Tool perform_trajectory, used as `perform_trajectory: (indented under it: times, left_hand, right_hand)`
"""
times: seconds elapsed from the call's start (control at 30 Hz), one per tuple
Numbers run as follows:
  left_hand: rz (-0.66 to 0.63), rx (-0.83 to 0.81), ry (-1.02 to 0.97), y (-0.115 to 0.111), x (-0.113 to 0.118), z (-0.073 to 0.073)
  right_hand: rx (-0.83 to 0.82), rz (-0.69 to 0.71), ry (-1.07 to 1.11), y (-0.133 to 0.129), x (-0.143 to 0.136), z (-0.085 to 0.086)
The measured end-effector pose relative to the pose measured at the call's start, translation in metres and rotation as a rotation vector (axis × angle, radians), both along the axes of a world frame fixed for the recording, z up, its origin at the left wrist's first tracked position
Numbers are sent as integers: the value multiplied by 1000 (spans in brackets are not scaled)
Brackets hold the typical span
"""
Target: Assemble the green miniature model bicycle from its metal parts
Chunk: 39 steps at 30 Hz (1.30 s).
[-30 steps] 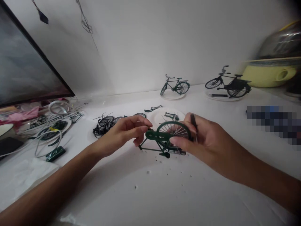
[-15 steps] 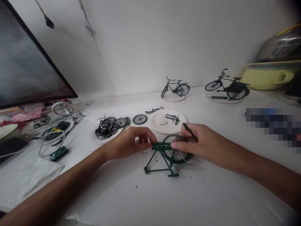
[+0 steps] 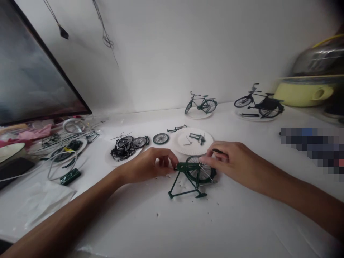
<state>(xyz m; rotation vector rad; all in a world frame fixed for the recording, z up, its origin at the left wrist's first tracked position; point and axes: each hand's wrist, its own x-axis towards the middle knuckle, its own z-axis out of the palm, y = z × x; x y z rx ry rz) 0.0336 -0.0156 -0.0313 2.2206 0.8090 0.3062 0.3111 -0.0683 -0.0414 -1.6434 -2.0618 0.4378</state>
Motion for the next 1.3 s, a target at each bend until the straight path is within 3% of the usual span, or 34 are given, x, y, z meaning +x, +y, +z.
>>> perform_trajectory:
  times: [0.13,0.37,0.63,0.97,1.3]
  left_hand:
    - [-1,54,0,6,-6,1]
    - [86,274,17,17,-14,-4]
    - [49,472,128,16,-10,-5]
    - [49,632,117,16,-13,-6]
    - [75,692,123,20,-22,-7]
  right_hand:
    - [94,49,53,2,-1,5]
    - [93,138,5,-1,-3,3]
    - [137,66,-9,5,6,4]
    - [195,-9,5,27,22,-12]
    - [318,17,-13,37,22,-15]
